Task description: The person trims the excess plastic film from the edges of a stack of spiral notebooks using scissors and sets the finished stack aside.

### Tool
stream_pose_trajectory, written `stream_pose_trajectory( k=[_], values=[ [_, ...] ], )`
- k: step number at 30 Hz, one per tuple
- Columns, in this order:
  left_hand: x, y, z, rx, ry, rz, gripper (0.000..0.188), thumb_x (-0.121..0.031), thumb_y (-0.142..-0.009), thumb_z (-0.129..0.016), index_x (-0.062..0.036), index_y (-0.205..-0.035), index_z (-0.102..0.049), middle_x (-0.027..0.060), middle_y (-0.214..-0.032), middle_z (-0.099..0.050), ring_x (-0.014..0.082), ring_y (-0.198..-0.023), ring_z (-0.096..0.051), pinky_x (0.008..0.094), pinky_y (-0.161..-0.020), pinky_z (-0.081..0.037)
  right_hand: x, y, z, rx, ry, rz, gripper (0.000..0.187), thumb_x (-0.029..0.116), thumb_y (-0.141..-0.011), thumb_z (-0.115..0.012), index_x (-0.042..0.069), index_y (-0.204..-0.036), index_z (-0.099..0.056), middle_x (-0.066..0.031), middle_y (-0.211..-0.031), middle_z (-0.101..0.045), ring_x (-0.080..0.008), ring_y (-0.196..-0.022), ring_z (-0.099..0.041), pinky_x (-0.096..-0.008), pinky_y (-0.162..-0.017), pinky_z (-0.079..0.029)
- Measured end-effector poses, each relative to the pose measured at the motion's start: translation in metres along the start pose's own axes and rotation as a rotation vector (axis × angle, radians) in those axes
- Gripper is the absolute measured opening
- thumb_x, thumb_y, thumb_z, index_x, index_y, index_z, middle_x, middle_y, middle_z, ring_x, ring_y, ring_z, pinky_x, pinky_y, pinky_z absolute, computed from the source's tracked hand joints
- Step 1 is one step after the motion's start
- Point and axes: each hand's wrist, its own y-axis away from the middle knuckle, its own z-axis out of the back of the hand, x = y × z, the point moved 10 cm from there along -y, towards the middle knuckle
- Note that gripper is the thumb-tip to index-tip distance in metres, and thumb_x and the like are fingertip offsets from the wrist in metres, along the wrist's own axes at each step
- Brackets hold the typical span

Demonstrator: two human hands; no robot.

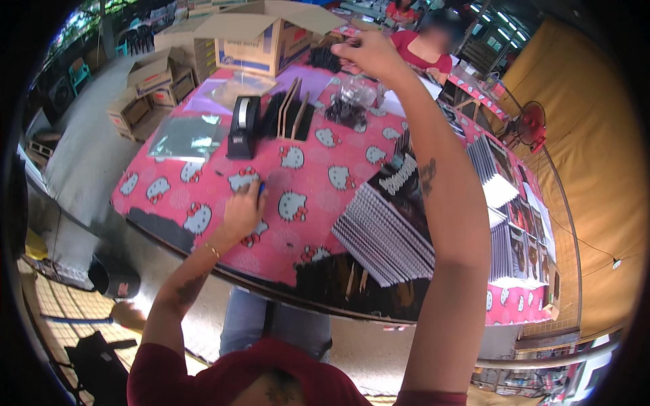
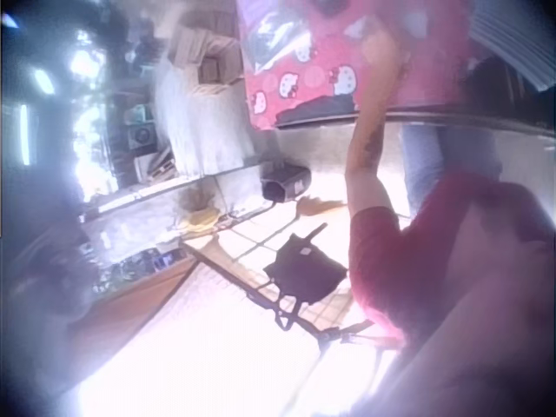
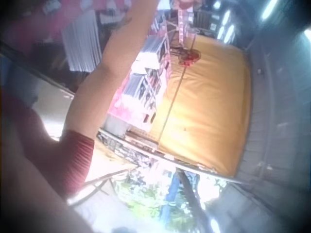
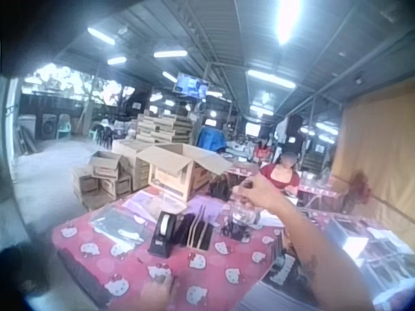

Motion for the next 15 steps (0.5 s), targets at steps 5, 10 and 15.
stream_pose_trajectory(
  k=[5, 10, 15],
  values=[
    [-0.016, 0.018, -0.030, 0.098, -0.072, -0.186, 0.037, -0.020, -0.077, -0.069, -0.0043, -0.107, -0.055, 0.0146, -0.096, -0.054, 0.0331, -0.092, -0.054, 0.0440, -0.079, -0.047, -0.148, -0.048, 0.021, -0.215, -0.505, -0.359, 0.027, 0.023, -0.087, -0.070, -0.001, -0.096, -0.061, -0.0062, -0.081, -0.062, -0.0159, -0.063, -0.064, -0.0290, -0.049, -0.055],
    [-0.013, 0.006, -0.030, 0.153, -0.053, -0.140, 0.042, -0.024, -0.077, -0.070, -0.0044, -0.111, -0.056, 0.0130, -0.098, -0.054, 0.0319, -0.093, -0.053, 0.0434, -0.077, -0.045, -0.298, -0.089, -0.004, -0.319, -0.607, -0.737, 0.017, 0.018, -0.084, -0.070, 0.005, -0.092, -0.061, -0.0065, -0.082, -0.059, -0.0219, -0.076, -0.063, -0.0362, -0.063, -0.058],
    [-0.008, 0.001, -0.031, 0.183, -0.064, -0.122, 0.044, -0.025, -0.076, -0.071, -0.0048, -0.112, -0.056, 0.0125, -0.100, -0.054, 0.0314, -0.094, -0.053, 0.0441, -0.077, -0.043, -0.361, -0.113, -0.037, -0.342, -0.520, -0.896, 0.025, 0.021, -0.081, -0.072, 0.006, -0.096, -0.061, -0.0051, -0.089, -0.059, -0.0208, -0.083, -0.060, -0.0391, -0.068, -0.058]
  ],
)
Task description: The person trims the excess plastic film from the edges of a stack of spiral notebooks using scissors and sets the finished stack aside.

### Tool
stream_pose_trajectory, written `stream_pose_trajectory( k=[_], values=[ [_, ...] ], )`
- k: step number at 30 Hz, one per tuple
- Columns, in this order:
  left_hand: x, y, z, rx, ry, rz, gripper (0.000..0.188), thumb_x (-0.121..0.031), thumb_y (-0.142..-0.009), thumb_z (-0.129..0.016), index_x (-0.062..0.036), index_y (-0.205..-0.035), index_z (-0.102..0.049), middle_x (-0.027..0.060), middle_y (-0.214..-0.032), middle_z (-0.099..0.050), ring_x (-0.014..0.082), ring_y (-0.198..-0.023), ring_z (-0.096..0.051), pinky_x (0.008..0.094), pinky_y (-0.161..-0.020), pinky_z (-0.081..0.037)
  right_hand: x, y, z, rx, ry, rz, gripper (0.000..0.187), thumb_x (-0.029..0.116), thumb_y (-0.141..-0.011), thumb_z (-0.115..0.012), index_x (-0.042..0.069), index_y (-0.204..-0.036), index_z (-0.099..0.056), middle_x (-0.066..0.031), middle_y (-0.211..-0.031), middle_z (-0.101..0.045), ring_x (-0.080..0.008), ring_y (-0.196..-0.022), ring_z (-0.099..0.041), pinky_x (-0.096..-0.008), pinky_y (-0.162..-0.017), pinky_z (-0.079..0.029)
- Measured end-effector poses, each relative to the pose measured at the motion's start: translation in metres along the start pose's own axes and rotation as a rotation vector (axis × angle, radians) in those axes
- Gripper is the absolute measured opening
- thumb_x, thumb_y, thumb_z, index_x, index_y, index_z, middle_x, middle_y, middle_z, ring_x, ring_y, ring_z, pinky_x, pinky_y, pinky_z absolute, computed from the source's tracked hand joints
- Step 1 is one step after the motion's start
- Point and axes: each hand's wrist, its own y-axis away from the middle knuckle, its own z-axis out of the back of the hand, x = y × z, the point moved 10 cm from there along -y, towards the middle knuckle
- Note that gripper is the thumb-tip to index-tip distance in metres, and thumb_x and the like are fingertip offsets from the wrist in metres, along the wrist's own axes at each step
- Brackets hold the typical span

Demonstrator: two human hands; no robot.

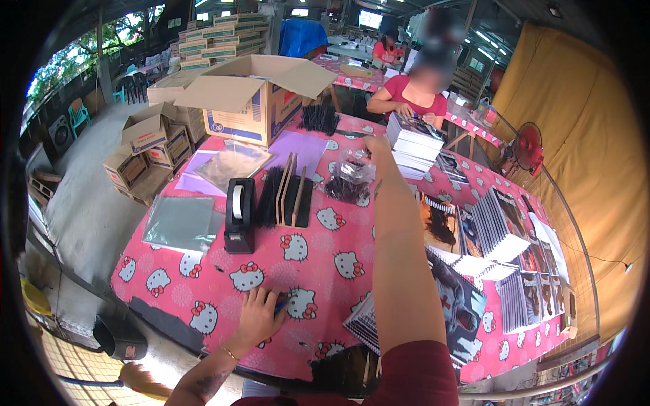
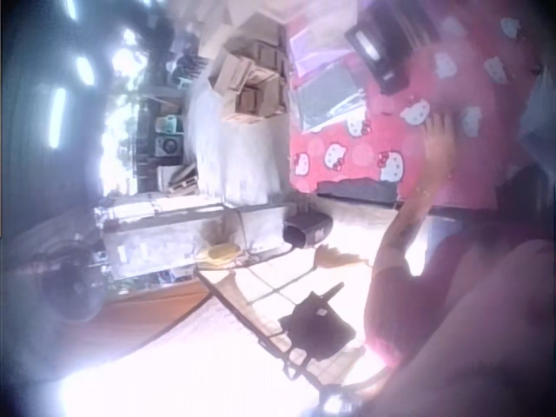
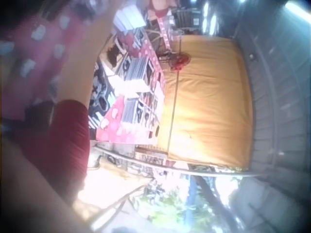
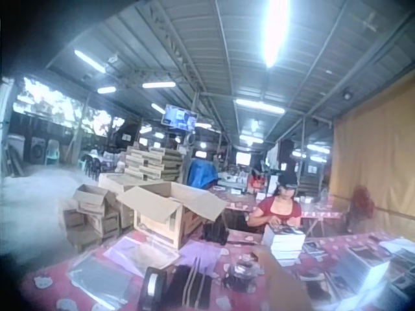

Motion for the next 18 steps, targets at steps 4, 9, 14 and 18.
stream_pose_trajectory(
  k=[4, 9, 14, 18],
  values=[
    [0.006, 0.005, 0.001, 0.003, -0.002, 0.023, 0.045, -0.024, -0.075, -0.072, -0.0042, -0.112, -0.056, 0.0123, -0.100, -0.053, 0.0317, -0.094, -0.052, 0.0436, -0.078, -0.043, -0.008, 0.012, -0.038, 0.126, 0.227, -0.051, 0.038, 0.023, -0.082, -0.071, 0.012, -0.117, -0.060, -0.0070, -0.126, -0.053, -0.0269, -0.112, -0.054, -0.0477, -0.081, -0.057],
    [0.001, -0.001, 0.000, -0.018, 0.053, 0.005, 0.044, -0.022, -0.075, -0.072, -0.0037, -0.111, -0.055, 0.0130, -0.099, -0.054, 0.0325, -0.094, -0.052, 0.0435, -0.078, -0.042, 0.035, 0.028, -0.005, 0.065, 0.393, 0.128, 0.054, 0.036, -0.086, -0.065, 0.005, -0.129, -0.055, -0.0191, -0.137, -0.047, -0.0320, -0.112, -0.058, -0.0508, -0.080, -0.057],
    [0.013, 0.011, 0.022, -0.172, 0.269, 0.080, 0.037, -0.014, -0.075, -0.069, -0.0022, -0.106, -0.053, 0.0176, -0.091, -0.056, 0.0373, -0.084, -0.056, 0.0463, -0.072, -0.046, 0.126, 0.181, -0.015, 0.369, 0.612, 0.685, 0.052, 0.040, -0.085, -0.065, 0.003, -0.121, -0.059, -0.0066, -0.100, -0.063, -0.0165, -0.082, -0.059, -0.0345, -0.060, -0.051],
    [0.016, 0.022, 0.020, -0.178, 0.516, 0.180, 0.033, -0.008, -0.082, -0.061, 0.0024, -0.113, -0.053, 0.0187, -0.097, -0.063, 0.0351, -0.082, -0.064, 0.0387, -0.073, -0.052, 0.098, 0.341, -0.008, 0.661, 0.823, 0.768, 0.062, 0.047, -0.090, -0.060, 0.010, -0.137, -0.049, -0.0064, -0.134, -0.054, -0.0196, -0.127, -0.048, -0.0390, -0.106, -0.035]
  ],
)
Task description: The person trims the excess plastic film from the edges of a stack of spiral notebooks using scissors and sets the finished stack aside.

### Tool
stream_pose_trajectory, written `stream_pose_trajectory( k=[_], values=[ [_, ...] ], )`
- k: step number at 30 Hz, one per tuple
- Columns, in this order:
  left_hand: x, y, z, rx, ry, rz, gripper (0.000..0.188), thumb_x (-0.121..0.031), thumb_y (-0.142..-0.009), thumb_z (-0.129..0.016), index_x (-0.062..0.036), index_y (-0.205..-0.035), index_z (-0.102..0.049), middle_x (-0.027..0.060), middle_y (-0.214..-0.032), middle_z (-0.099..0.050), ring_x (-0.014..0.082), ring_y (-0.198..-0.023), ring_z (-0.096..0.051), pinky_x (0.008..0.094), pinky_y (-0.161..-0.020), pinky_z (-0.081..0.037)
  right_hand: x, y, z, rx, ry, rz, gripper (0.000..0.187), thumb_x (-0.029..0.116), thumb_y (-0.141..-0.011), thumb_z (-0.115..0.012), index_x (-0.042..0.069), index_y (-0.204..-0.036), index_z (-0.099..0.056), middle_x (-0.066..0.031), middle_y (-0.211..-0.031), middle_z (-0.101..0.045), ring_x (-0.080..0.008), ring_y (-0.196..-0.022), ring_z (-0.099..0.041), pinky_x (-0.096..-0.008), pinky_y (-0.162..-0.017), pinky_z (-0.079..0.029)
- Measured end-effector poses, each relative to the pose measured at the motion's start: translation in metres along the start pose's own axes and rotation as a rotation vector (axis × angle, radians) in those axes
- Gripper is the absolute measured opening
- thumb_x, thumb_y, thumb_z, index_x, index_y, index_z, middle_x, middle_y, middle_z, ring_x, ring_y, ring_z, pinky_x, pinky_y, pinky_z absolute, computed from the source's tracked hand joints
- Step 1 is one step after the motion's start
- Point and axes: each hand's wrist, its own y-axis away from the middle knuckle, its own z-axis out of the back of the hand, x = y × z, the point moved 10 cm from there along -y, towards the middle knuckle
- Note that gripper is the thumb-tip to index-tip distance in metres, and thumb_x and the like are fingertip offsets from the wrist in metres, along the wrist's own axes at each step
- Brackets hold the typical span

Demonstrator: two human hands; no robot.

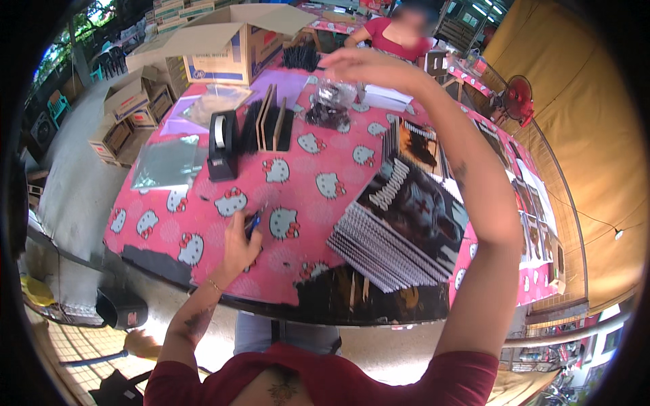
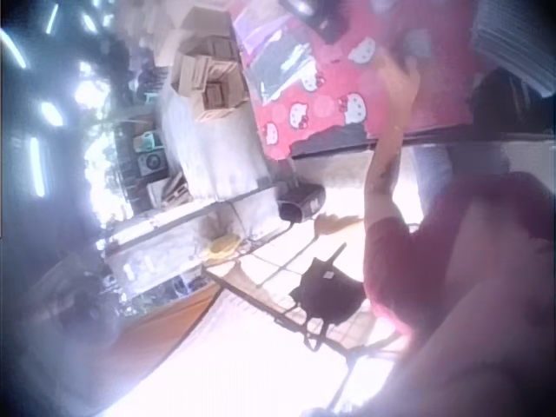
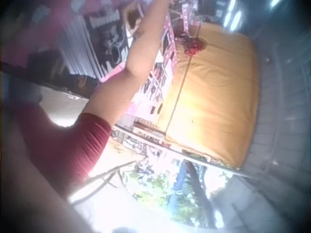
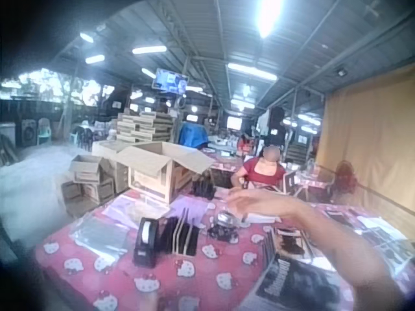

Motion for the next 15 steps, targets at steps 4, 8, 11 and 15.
stream_pose_trajectory(
  k=[4, 8, 11, 15],
  values=[
    [-0.061, 0.003, -0.058, 0.224, 0.838, 0.271, 0.032, -0.013, -0.096, -0.050, 0.0044, -0.123, -0.053, 0.0145, -0.103, -0.066, 0.0243, -0.089, -0.068, 0.0347, -0.076, -0.055, 0.030, 0.099, -0.072, 0.239, 0.046, 0.031, 0.066, 0.045, -0.085, -0.067, 0.009, -0.138, -0.049, -0.0122, -0.145, -0.044, -0.0271, -0.137, -0.037, -0.0425, -0.113, -0.028],
    [-0.125, 0.016, -0.088, 0.411, 1.086, 0.448, 0.036, -0.018, -0.101, -0.045, 0.0048, -0.127, -0.052, 0.0145, -0.105, -0.066, 0.0239, -0.092, -0.069, 0.0355, -0.079, -0.057, 0.036, 0.143, -0.109, 0.121, 0.220, 0.282, 0.066, 0.043, -0.078, -0.074, 0.012, -0.133, -0.054, -0.0121, -0.135, -0.053, -0.0307, -0.129, -0.046, -0.0473, -0.112, -0.026],
    [-0.136, 0.020, -0.096, 0.383, 1.254, 0.503, 0.035, -0.021, -0.100, -0.047, 0.0059, -0.122, -0.055, 0.0125, -0.099, -0.066, 0.0239, -0.091, -0.070, 0.0319, -0.076, -0.057, 0.031, 0.154, -0.123, 0.049, 0.259, 0.251, 0.051, 0.038, -0.078, -0.073, 0.015, -0.122, -0.060, -0.0061, -0.125, -0.059, -0.0266, -0.124, -0.049, -0.0507, -0.113, -0.021],
    [-0.134, 0.019, -0.103, 0.375, 1.248, 0.509, 0.040, -0.023, -0.101, -0.045, 0.0075, -0.126, -0.052, 0.0172, -0.102, -0.067, 0.0288, -0.090, -0.070, 0.0388, -0.078, -0.059, 0.025, 0.156, -0.126, 0.001, 0.285, 0.231, 0.036, 0.030, -0.076, -0.071, 0.017, -0.108, -0.064, -0.0022, -0.111, -0.064, -0.0237, -0.117, -0.053, -0.0510, -0.112, -0.021]
  ],
)
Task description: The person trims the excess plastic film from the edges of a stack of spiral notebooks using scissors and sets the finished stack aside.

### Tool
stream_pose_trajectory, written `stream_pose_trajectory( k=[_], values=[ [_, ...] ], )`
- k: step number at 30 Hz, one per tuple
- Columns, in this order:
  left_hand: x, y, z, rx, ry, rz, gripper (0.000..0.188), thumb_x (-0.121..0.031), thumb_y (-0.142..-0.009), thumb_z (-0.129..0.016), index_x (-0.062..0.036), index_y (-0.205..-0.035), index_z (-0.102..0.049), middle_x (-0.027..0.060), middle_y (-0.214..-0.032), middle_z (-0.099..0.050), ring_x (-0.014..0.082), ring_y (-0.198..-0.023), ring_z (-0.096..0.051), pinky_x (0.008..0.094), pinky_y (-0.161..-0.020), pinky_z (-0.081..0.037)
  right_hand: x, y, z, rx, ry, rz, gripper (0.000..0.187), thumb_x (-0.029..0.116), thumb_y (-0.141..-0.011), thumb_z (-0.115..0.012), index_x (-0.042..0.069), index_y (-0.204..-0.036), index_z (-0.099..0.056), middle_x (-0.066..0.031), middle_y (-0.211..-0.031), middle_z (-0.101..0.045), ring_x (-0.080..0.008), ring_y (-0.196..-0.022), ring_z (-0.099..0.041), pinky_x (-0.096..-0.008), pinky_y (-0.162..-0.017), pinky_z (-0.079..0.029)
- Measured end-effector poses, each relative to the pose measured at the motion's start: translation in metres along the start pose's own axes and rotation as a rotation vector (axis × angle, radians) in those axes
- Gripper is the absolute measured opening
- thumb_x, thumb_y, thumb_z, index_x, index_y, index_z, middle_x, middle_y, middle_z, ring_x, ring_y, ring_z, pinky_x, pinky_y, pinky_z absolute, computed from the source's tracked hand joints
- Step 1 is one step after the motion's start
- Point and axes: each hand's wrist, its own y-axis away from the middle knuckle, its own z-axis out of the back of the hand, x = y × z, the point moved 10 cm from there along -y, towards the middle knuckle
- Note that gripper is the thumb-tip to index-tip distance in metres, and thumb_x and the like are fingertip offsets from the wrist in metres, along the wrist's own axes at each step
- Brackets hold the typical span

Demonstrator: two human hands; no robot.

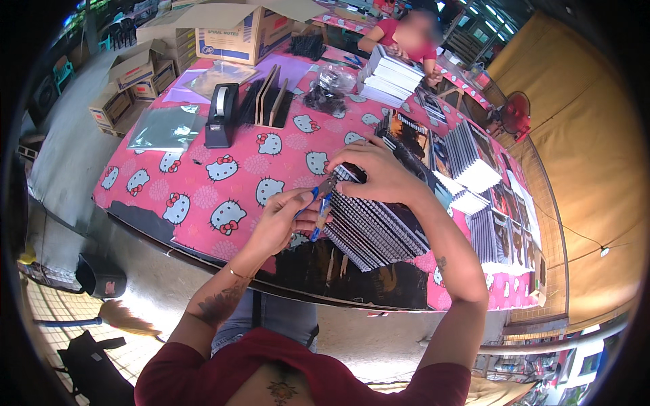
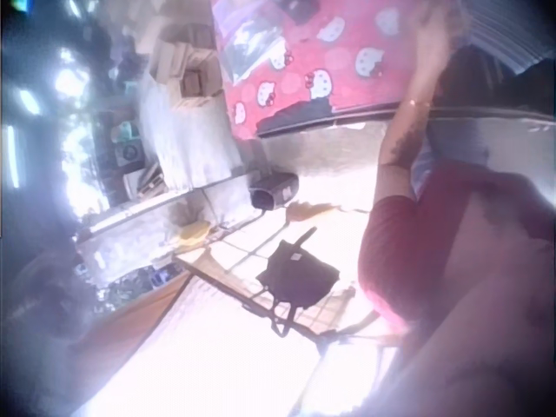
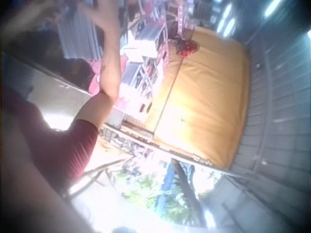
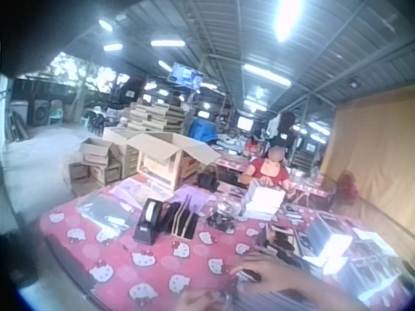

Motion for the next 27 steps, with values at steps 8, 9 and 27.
stream_pose_trajectory(
  k=[8, 9, 27],
  values=[
    [0.001, 0.001, 0.004, -0.052, -0.058, -0.017, 0.037, -0.023, -0.099, -0.052, 0.0057, -0.120, -0.058, 0.0111, -0.097, -0.065, 0.0212, -0.083, -0.069, 0.0285, -0.074, -0.055, -0.001, -0.001, 0.000, -0.009, 0.029, -0.021, 0.032, 0.028, -0.072, -0.071, 0.015, -0.100, -0.063, -0.0031, -0.102, -0.065, -0.0243, -0.109, -0.056, -0.0501, -0.112, -0.022],
    [0.002, 0.002, 0.005, -0.059, -0.072, -0.040, 0.037, -0.023, -0.098, -0.053, 0.0060, -0.121, -0.058, 0.0103, -0.096, -0.065, 0.0210, -0.083, -0.069, 0.0283, -0.074, -0.055, 0.001, -0.002, 0.000, -0.011, 0.030, -0.020, 0.032, 0.027, -0.071, -0.071, 0.014, -0.100, -0.063, -0.0032, -0.102, -0.065, -0.0244, -0.109, -0.056, -0.0501, -0.112, -0.022],
    [-0.045, 0.027, -0.012, -0.161, -0.958, -0.458, 0.037, -0.019, -0.098, -0.049, 0.0083, -0.123, -0.055, 0.0167, -0.099, -0.067, 0.0239, -0.087, -0.070, 0.0343, -0.078, -0.058, 0.001, -0.002, -0.003, 0.012, 0.032, -0.052, 0.035, 0.023, -0.067, -0.070, 0.014, -0.100, -0.063, -0.0022, -0.103, -0.064, -0.0226, -0.110, -0.056, -0.0494, -0.113, -0.021]
  ],
)
